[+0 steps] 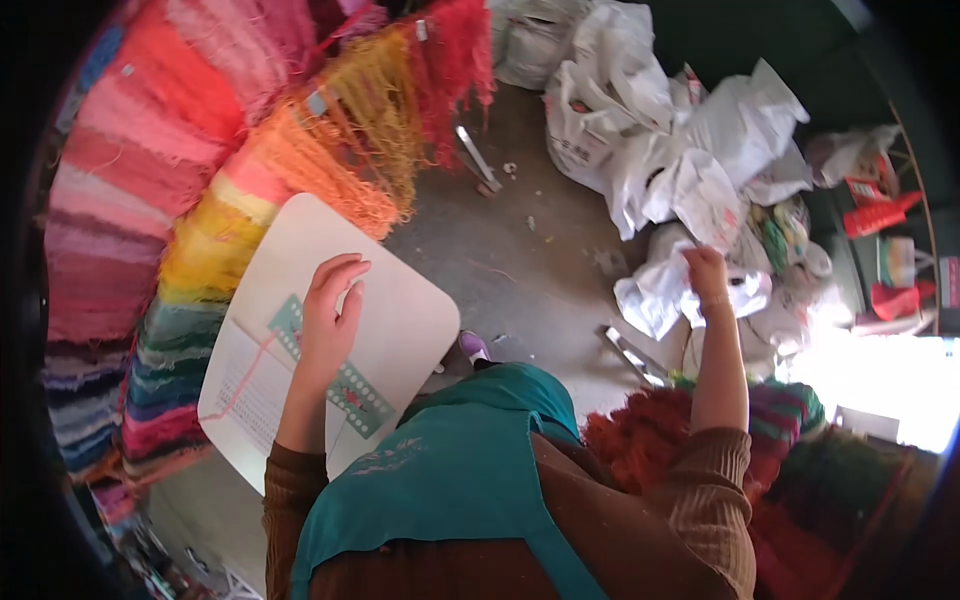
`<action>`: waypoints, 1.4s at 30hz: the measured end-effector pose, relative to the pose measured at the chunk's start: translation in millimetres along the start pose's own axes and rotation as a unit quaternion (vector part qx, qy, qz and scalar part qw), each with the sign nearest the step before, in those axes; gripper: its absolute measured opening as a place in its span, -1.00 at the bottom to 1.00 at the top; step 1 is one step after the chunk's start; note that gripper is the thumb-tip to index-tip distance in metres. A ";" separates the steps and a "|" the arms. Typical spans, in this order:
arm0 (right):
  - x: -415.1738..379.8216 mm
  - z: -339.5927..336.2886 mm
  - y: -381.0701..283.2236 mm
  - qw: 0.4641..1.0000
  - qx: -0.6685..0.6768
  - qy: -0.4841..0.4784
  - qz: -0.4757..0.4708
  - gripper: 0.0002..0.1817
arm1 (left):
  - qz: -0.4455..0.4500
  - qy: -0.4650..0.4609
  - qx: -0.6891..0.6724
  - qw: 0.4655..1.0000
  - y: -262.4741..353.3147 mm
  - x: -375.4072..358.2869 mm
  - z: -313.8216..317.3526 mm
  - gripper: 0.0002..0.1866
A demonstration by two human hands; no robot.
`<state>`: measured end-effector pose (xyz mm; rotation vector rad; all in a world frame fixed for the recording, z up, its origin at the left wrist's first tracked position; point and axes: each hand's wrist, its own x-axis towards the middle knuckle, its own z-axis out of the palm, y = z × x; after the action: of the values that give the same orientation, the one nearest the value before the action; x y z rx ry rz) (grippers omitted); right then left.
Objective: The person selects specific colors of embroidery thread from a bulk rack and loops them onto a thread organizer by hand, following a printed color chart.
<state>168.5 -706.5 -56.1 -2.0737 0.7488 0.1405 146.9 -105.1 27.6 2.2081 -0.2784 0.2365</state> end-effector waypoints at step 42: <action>-167.4 20.9 -417.9 0.849 0.233 -0.212 -0.423 -0.86 | -0.207 -0.189 -0.319 0.905 34.5 81.7 46.9 -0.78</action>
<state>270.1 -441.2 293.7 -1.6333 -0.4053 -0.0785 218.7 -172.4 47.2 1.5846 -0.0677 -0.4681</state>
